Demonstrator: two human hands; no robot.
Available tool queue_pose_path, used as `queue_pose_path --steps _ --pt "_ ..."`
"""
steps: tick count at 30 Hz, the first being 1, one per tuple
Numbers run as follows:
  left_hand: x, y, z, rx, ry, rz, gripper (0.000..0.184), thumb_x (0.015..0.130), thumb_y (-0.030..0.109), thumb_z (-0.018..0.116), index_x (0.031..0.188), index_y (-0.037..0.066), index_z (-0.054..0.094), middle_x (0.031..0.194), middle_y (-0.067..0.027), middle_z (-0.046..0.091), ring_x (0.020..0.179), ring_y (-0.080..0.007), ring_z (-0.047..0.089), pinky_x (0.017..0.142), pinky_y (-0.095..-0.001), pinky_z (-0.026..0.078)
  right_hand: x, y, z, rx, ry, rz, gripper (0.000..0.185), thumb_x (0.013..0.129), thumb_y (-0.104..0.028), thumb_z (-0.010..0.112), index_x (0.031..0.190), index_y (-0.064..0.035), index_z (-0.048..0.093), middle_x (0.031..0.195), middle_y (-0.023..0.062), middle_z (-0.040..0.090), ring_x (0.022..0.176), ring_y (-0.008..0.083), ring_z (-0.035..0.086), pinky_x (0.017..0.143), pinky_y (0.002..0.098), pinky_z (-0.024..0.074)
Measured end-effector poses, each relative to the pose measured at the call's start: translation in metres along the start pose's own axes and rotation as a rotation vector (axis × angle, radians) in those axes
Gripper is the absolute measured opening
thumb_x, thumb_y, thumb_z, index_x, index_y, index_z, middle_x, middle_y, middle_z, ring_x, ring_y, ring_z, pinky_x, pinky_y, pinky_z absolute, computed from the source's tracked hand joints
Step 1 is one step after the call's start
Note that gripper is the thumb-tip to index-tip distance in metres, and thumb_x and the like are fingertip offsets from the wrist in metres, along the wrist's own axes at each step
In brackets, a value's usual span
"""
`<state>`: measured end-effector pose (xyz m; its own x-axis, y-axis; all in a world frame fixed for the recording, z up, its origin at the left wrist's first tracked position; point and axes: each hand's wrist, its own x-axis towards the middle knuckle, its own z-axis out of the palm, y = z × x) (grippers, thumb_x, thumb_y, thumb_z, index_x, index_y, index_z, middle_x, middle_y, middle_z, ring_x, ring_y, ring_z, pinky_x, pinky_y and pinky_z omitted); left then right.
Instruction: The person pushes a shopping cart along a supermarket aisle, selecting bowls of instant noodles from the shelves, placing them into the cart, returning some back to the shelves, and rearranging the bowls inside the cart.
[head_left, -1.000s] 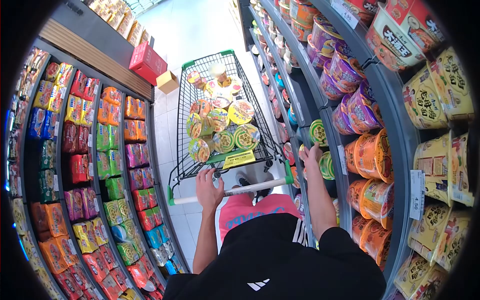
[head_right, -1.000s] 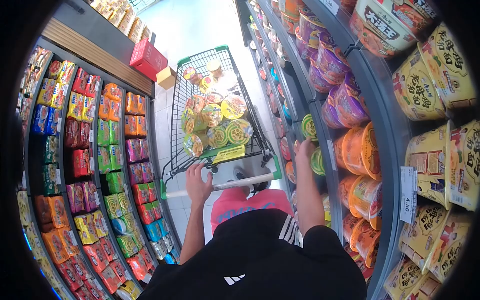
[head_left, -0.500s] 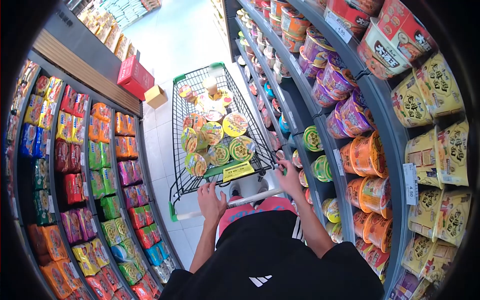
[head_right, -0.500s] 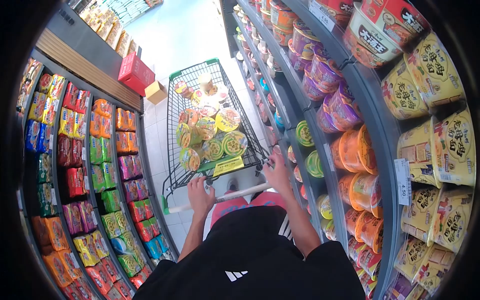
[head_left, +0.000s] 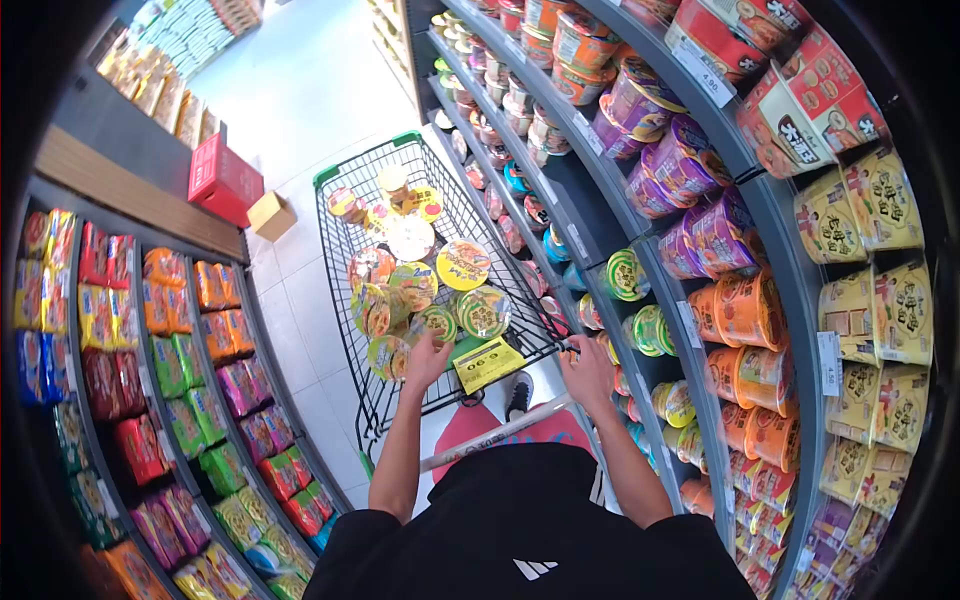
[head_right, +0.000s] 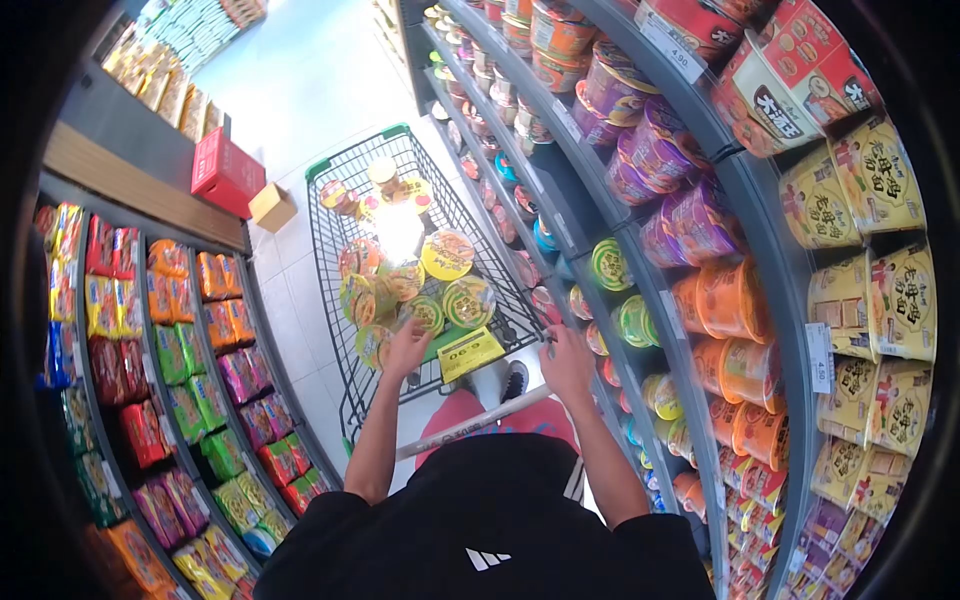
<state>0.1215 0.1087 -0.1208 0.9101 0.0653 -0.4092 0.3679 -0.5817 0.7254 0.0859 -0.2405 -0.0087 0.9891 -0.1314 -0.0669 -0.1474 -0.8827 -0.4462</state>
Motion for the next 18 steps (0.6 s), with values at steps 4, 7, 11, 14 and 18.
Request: queue_pose_path --steps 4,7,11,14,18 --pt "0.082 -0.030 0.046 -0.229 -0.147 -0.142 0.076 0.095 0.036 0.082 0.156 0.000 0.054 0.125 -0.0161 0.077 0.108 -0.0296 0.076 0.094 -0.0421 0.059 -0.002 -0.003 0.005 -0.014 0.016 0.025 0.030 0.093 -0.019 0.074 0.122 -0.0133 0.070 0.118 0.0088 0.075 0.114 0.0321 0.071 0.095 0.0474 0.0570" --pt "0.101 -0.017 0.066 -0.409 -0.170 -0.302 0.080 0.095 0.037 0.083 0.161 0.008 0.049 0.125 -0.0118 0.075 0.106 -0.0237 0.073 0.085 -0.0420 0.059 -0.006 -0.002 0.009 -0.024 0.037 0.034 0.031 0.093 -0.019 0.074 0.123 -0.0153 0.070 0.118 0.0089 0.075 0.114 0.0318 0.071 0.095 0.0473 0.0573" --pt "0.128 -0.040 0.099 -0.415 -0.282 -0.197 0.081 0.096 0.037 0.083 0.164 0.014 0.047 0.130 -0.0091 0.071 0.105 -0.0188 0.069 0.078 -0.0418 0.058 -0.012 -0.004 0.013 -0.035 -0.013 0.115 0.029 0.094 -0.022 0.072 0.124 -0.0185 0.071 0.120 0.0081 0.075 0.113 0.0318 0.072 0.098 0.0478 0.0568" --pt "0.116 -0.032 0.122 -0.548 -0.193 -0.103 0.094 0.092 0.034 0.088 0.167 0.001 0.042 0.147 -0.0154 0.067 0.128 -0.0255 0.067 0.105 -0.0393 0.054 -0.019 -0.007 0.014 -0.043 -0.015 0.109 0.030 0.096 -0.024 0.071 0.125 -0.0203 0.069 0.123 0.0054 0.074 0.117 0.0303 0.070 0.099 0.0484 0.0568" --pt "0.115 -0.037 0.129 -0.658 -0.172 -0.094 0.100 0.092 0.036 0.089 0.170 0.000 0.038 0.148 -0.0171 0.067 0.126 -0.0245 0.067 0.107 -0.0401 0.053 -0.027 -0.018 0.015 -0.032 -0.032 0.158 0.029 0.097 -0.025 0.069 0.126 -0.0211 0.069 0.124 0.0046 0.074 0.121 0.0298 0.068 0.101 0.0494 0.0556"
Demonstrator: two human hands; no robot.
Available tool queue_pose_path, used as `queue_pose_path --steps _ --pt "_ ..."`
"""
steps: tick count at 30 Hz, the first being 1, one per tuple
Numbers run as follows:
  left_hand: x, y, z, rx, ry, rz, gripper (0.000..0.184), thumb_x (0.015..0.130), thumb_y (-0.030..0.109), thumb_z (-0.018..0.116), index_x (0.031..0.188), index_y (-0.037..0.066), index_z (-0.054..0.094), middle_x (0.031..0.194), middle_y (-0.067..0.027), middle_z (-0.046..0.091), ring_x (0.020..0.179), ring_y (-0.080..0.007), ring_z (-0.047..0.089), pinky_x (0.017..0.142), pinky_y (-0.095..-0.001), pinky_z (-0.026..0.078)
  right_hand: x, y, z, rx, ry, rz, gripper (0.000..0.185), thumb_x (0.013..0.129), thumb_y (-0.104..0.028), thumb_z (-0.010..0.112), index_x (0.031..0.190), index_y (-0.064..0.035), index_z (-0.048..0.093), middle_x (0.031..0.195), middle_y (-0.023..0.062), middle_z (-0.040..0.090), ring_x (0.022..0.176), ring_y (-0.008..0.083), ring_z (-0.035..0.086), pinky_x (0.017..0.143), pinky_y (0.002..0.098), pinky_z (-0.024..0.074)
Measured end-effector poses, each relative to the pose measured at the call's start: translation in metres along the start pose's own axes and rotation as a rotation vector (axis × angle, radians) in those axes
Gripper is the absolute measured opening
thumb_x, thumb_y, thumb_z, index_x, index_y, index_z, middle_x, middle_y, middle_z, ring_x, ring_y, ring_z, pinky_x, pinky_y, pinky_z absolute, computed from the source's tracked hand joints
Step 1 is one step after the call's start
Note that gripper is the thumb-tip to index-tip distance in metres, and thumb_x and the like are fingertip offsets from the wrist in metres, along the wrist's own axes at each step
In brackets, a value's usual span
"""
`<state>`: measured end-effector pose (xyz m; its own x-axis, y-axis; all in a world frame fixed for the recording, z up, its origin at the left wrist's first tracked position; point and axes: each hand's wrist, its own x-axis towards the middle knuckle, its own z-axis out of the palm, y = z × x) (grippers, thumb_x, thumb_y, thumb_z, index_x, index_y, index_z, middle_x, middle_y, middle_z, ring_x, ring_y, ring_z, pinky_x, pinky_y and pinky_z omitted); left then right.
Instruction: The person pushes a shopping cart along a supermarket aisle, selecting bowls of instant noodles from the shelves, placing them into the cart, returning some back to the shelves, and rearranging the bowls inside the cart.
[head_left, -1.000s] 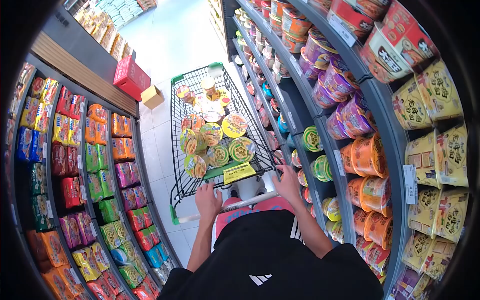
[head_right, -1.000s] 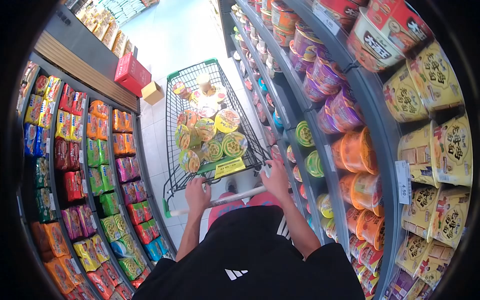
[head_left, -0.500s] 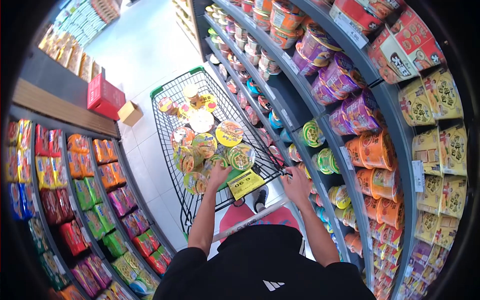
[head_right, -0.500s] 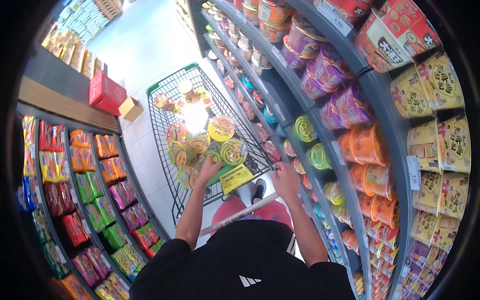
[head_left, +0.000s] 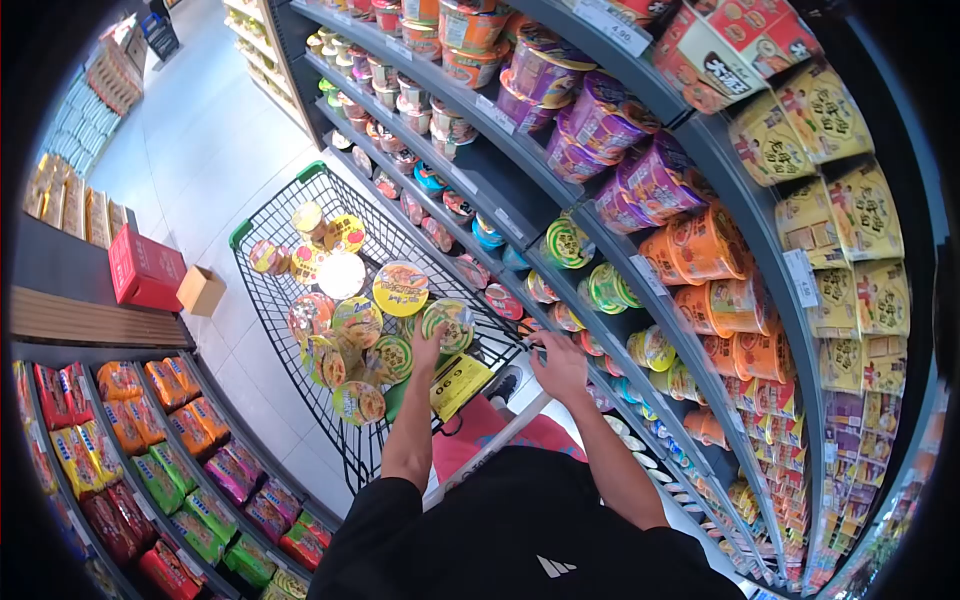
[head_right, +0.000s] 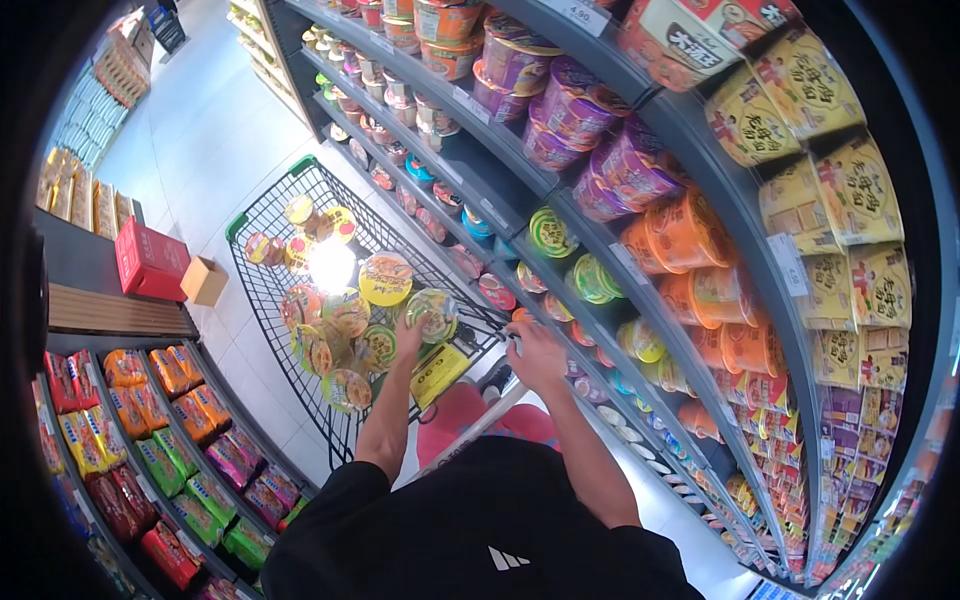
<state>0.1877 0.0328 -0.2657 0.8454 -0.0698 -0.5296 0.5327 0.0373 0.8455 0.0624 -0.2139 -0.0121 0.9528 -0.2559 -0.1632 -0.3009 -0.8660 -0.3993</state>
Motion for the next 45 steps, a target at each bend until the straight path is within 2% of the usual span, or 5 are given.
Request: queue_pose_path --steps 6,16,24,38,45 --pt "-0.037 0.058 -0.035 0.057 -0.049 -0.333 0.095 0.092 0.039 0.089 0.172 0.032 0.038 0.136 -0.0048 0.070 0.119 -0.0203 0.066 0.097 -0.0468 0.053 -0.002 -0.003 0.011 0.048 0.038 -0.019 0.029 0.098 -0.027 0.069 0.126 -0.0212 0.068 0.122 0.0067 0.074 0.121 0.0351 0.069 0.107 0.0524 0.0521" --pt "-0.106 0.115 -0.084 -0.027 -0.110 -0.266 0.093 0.099 0.073 0.056 0.162 0.006 0.044 0.145 -0.0192 0.061 0.125 -0.0312 0.061 0.111 -0.0498 0.041 -0.028 -0.042 0.025 0.288 0.258 -0.163 0.075 0.084 -0.023 0.088 0.148 -0.0050 0.055 0.146 0.0207 0.056 0.140 0.0412 0.053 0.121 0.0511 0.0409" --pt "-0.230 0.164 -0.049 -0.124 -0.214 -0.122 0.066 0.114 0.058 0.045 0.154 0.006 0.055 0.146 -0.0064 0.066 0.121 -0.0154 0.064 0.100 -0.0348 0.050 -0.063 -0.092 0.016 0.852 -0.116 -0.268 0.135 0.066 -0.031 0.106 0.166 0.0033 0.022 0.163 0.0259 0.042 0.153 0.0380 0.045 0.128 0.0474 0.0392" --pt "-0.257 0.180 -0.028 0.070 -0.249 0.268 0.068 0.104 0.026 0.075 0.158 0.003 0.043 0.145 -0.0163 0.060 0.130 -0.0263 0.060 0.109 -0.0421 0.051 -0.048 -0.066 0.045 1.310 -0.267 -0.159 0.109 0.081 -0.034 0.096 0.162 -0.0022 0.030 0.151 0.0201 0.060 0.137 0.0297 0.064 0.115 0.0442 0.0519" --pt "-0.244 0.164 -0.012 0.072 -0.213 0.321 0.074 0.095 0.022 0.082 0.155 0.002 0.044 0.144 -0.0161 0.061 0.132 -0.0260 0.060 0.112 -0.0399 0.049 -0.056 -0.072 0.030 0.888 -0.249 -0.100 0.098 0.088 -0.040 0.088 0.161 -0.0029 0.034 0.140 0.0228 0.068 0.130 0.0339 0.069 0.110 0.0442 0.0540"
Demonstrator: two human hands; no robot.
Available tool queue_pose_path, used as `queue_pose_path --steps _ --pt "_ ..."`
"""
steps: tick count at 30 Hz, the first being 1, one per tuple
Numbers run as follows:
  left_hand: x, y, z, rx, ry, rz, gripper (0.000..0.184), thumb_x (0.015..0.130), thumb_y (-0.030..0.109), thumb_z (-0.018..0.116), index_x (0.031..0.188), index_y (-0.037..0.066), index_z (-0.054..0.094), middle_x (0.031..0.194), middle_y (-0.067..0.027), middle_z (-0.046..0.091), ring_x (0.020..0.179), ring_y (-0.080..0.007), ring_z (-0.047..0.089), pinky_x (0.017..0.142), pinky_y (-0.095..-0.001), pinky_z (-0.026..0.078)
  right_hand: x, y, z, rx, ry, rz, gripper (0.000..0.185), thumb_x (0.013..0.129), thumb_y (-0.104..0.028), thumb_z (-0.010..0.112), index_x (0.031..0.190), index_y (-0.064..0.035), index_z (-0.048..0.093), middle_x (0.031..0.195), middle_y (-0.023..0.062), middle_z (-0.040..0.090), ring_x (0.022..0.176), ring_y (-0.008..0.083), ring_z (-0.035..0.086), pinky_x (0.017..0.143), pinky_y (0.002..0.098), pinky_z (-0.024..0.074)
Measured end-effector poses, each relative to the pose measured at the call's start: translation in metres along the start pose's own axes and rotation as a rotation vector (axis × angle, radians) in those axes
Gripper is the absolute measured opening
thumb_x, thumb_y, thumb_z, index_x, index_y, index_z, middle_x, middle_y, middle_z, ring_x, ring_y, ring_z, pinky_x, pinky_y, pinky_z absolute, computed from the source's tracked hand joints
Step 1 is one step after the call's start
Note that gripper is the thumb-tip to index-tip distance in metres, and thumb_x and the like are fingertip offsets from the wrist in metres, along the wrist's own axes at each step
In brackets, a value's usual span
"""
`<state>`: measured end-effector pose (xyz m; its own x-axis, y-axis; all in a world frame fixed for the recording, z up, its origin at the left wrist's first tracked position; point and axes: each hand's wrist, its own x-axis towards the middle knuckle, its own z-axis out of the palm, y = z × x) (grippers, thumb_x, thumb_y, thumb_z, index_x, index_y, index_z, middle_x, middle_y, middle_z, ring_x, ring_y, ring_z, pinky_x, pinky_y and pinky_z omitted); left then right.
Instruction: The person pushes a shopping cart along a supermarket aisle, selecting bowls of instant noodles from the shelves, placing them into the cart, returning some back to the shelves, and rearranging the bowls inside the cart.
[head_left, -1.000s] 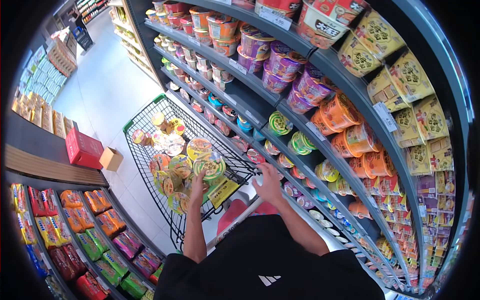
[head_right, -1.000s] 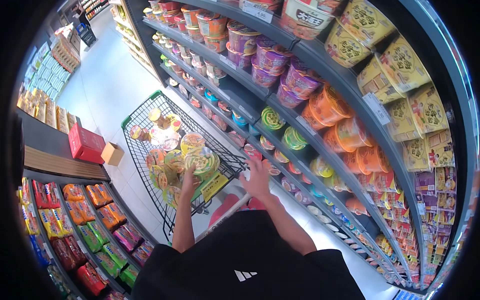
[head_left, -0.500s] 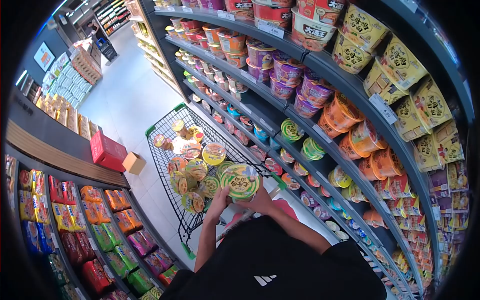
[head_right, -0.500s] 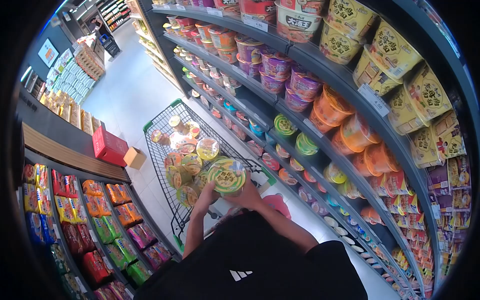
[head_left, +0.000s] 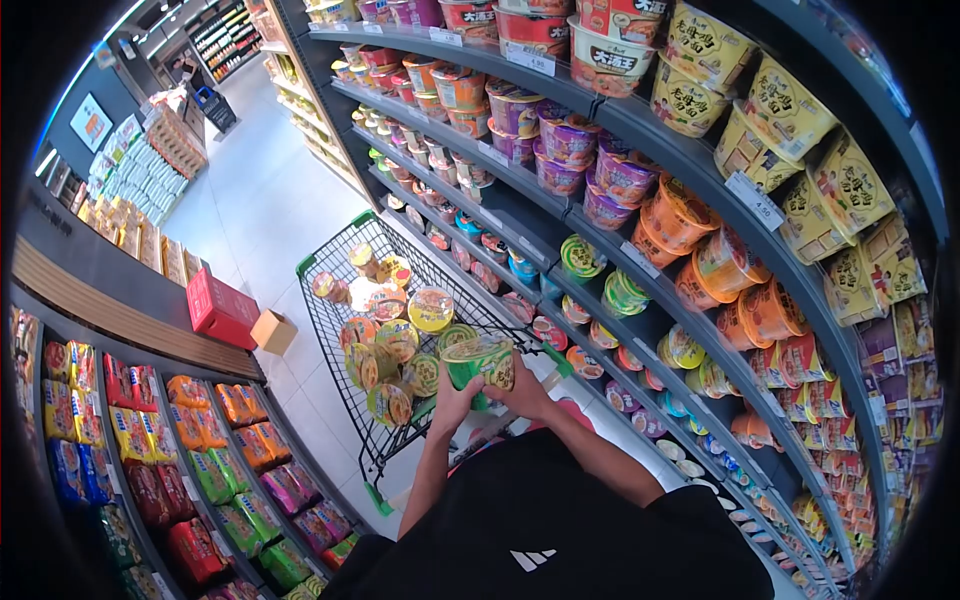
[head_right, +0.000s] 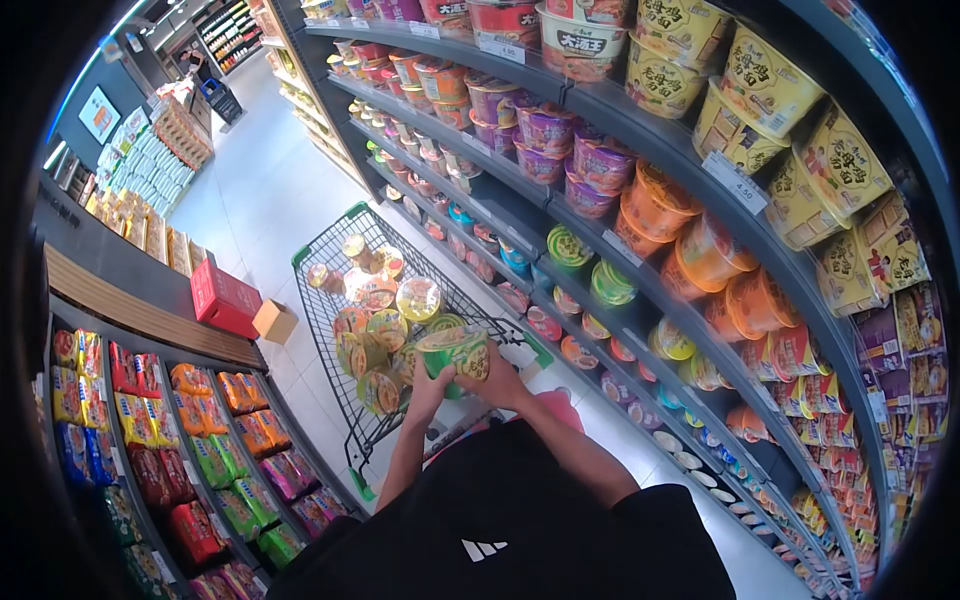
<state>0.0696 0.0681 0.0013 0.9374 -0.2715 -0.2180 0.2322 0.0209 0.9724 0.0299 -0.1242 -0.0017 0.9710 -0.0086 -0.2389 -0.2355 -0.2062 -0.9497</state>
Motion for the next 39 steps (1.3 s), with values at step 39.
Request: queue_pose_path --steps 39 --pt "-0.021 -0.005 -0.005 0.024 -0.003 0.035 0.088 0.101 0.029 0.076 0.169 0.003 0.027 0.145 -0.0168 0.059 0.128 -0.0236 0.061 0.109 -0.0380 0.051 -0.007 0.035 -0.004 0.149 -0.140 -0.101 0.072 0.111 -0.049 0.060 0.157 0.0015 0.039 0.143 0.0194 0.060 0.130 0.0261 0.060 0.111 0.0417 0.0488"
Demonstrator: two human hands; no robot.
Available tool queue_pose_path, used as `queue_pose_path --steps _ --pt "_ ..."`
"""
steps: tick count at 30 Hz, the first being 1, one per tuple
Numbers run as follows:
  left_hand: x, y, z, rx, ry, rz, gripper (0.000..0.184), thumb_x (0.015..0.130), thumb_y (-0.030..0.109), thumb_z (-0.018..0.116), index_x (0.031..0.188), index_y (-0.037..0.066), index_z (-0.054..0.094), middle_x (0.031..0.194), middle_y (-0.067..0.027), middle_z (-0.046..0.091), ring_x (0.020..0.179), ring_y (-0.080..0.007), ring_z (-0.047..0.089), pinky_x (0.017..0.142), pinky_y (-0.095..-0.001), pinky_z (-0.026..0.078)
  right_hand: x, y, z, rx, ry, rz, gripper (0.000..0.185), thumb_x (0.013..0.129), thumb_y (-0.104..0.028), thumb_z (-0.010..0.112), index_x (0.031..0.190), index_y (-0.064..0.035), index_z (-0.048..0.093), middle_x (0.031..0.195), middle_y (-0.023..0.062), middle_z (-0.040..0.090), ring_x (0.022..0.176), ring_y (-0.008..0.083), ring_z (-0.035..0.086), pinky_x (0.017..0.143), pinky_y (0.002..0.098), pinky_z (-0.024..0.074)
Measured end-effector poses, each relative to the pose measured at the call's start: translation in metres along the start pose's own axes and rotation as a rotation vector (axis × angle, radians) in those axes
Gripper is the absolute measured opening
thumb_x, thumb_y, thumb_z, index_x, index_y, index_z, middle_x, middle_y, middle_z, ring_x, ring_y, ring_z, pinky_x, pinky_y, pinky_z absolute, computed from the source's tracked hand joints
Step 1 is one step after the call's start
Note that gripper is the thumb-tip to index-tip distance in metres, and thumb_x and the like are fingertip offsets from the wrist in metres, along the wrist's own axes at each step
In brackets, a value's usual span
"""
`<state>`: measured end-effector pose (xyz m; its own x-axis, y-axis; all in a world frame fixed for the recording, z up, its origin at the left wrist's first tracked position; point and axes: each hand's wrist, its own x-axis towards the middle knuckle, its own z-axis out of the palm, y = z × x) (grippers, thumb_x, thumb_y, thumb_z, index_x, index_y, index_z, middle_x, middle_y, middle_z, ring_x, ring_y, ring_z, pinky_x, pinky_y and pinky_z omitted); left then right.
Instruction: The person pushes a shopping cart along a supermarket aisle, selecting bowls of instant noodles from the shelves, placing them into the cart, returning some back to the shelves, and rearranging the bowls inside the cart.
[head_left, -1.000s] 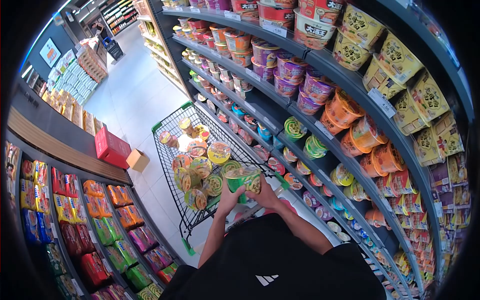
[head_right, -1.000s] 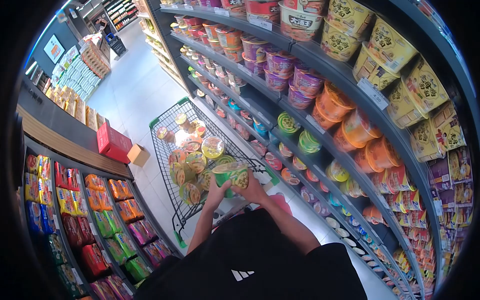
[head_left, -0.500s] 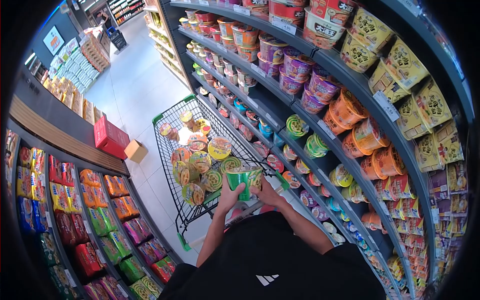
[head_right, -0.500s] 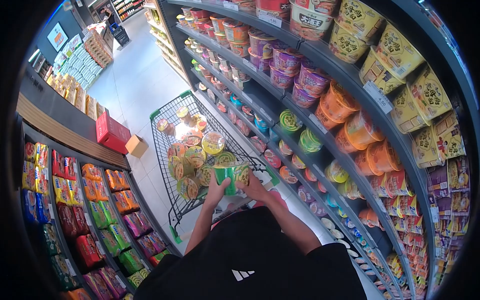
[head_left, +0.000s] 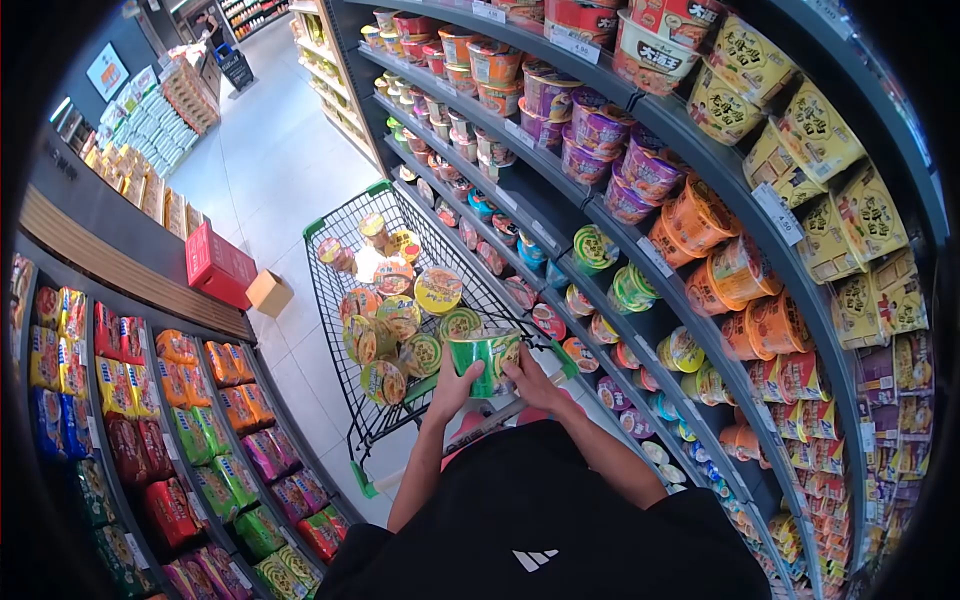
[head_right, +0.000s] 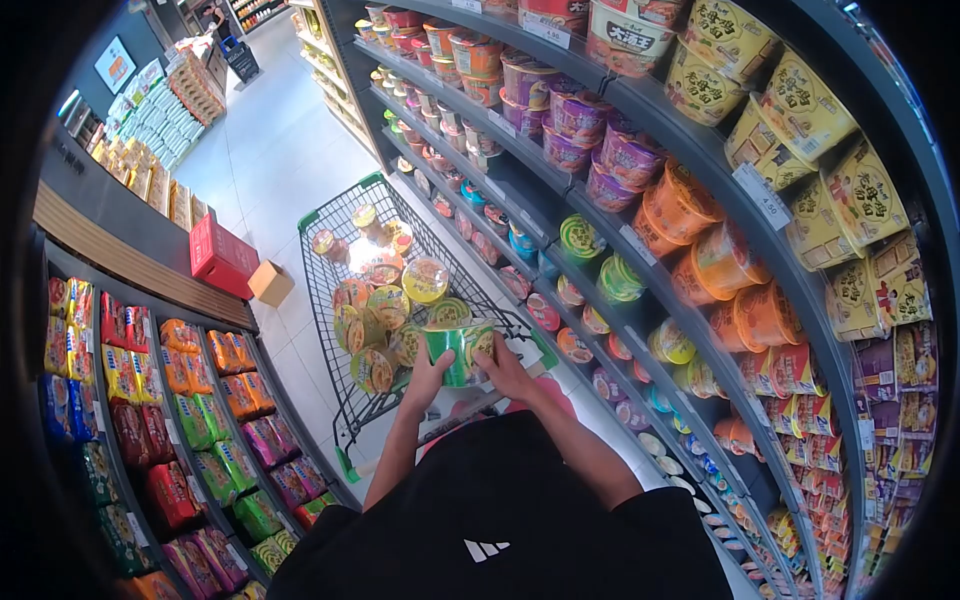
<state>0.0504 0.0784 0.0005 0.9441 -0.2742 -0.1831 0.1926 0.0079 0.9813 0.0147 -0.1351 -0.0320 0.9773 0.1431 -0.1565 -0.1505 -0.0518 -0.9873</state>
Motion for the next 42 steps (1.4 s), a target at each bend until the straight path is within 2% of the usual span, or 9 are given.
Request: queue_pose_path --steps 6,9,15,18,23,26,32,38,42 --pt "0.004 -0.012 -0.005 -0.088 0.001 -0.100 0.090 0.103 0.030 0.075 0.172 0.004 0.023 0.154 -0.0191 0.053 0.138 -0.0255 0.054 0.118 -0.0396 0.044 -0.001 0.000 0.002 0.019 0.032 -0.042 0.072 0.111 -0.051 0.058 0.160 -0.0004 0.039 0.147 0.0199 0.059 0.134 0.0283 0.059 0.115 0.0421 0.0459" --pt "0.000 0.002 -0.003 -0.054 -0.020 -0.069 0.088 0.105 0.029 0.073 0.172 0.004 0.023 0.157 -0.0194 0.051 0.144 -0.0260 0.050 0.122 -0.0397 0.040 0.000 0.007 0.000 0.007 0.035 -0.040 0.074 0.112 -0.051 0.054 0.163 -0.0008 0.036 0.151 0.0212 0.057 0.140 0.0300 0.056 0.120 0.0429 0.0423" --pt "0.000 -0.002 -0.004 -0.072 -0.039 -0.001 0.081 0.109 0.030 0.068 0.172 0.005 0.024 0.158 -0.0185 0.051 0.145 -0.0263 0.050 0.123 -0.0401 0.039 -0.001 0.006 0.000 -0.007 0.023 -0.027 0.075 0.114 -0.052 0.048 0.166 -0.0001 0.034 0.155 0.0229 0.055 0.146 0.0315 0.052 0.123 0.0437 0.0386" --pt "0.005 -0.019 -0.007 -0.273 -0.055 -0.017 0.076 0.112 0.030 0.063 0.172 0.006 0.024 0.158 -0.0189 0.052 0.143 -0.0260 0.052 0.122 -0.0402 0.040 -0.001 0.010 -0.001 -0.007 0.030 -0.027 0.074 0.114 -0.052 0.047 0.165 0.0003 0.036 0.156 0.0231 0.055 0.147 0.0316 0.051 0.124 0.0434 0.0380" --pt "0.006 -0.023 -0.008 -0.256 -0.066 -0.013 0.072 0.114 0.030 0.059 0.173 0.008 0.025 0.156 -0.0188 0.054 0.139 -0.0245 0.054 0.120 -0.0393 0.042 -0.001 0.013 -0.002 0.005 0.050 -0.023 0.073 0.115 -0.052 0.046 0.165 0.0007 0.037 0.156 0.0228 0.055 0.146 0.0306 0.052 0.124 0.0422 0.0373" --pt "0.006 -0.024 -0.008 -0.269 -0.068 -0.012 0.072 0.114 0.029 0.059 0.174 0.008 0.024 0.155 -0.0188 0.055 0.139 -0.0239 0.055 0.119 -0.0390 0.043 -0.002 -0.002 -0.005 0.009 -0.022 0.051 0.078 0.115 -0.050 0.041 0.170 0.0045 0.027 0.168 0.0195 0.042 0.156 0.0279 0.038 0.130 0.0383 0.0270" --pt "0.005 -0.020 -0.007 -0.256 -0.062 -0.016 0.071 0.115 0.029 0.058 0.174 0.009 0.024 0.154 -0.0191 0.056 0.137 -0.0234 0.056 0.117 -0.0384 0.044 -0.003 -0.007 -0.004 0.029 -0.018 0.058 0.078 0.115 -0.050 0.042 0.169 0.0044 0.029 0.167 0.0200 0.043 0.155 0.0274 0.039 0.129 0.0380 0.0283" --pt "0.008 -0.029 -0.009 -0.269 -0.061 -0.017 0.071 0.115 0.030 0.058 0.174 0.009 0.024 0.153 -0.0200 0.057 0.135 -0.0236 0.058 0.116 -0.0384 0.045 0.002 0.020 -0.003 0.062 0.019 -0.018 0.068 0.116 -0.047 0.047 0.165 -0.0002 0.037 0.156 0.0199 0.055 0.146 0.0272 0.051 0.123 0.0407 0.0382" --pt "0.007 -0.030 -0.009 -0.262 -0.056 -0.018 0.071 0.115 0.031 0.058 0.174 0.009 0.024 0.153 -0.0206 0.057 0.135 -0.0237 0.058 0.116 -0.0383 0.045 0.003 0.022 -0.003 0.062 0.017 -0.021 0.069 0.116 -0.049 0.048 0.164 -0.0002 0.038 0.156 0.0201 0.055 0.145 0.0278 0.052 0.123 0.0409 0.0384"
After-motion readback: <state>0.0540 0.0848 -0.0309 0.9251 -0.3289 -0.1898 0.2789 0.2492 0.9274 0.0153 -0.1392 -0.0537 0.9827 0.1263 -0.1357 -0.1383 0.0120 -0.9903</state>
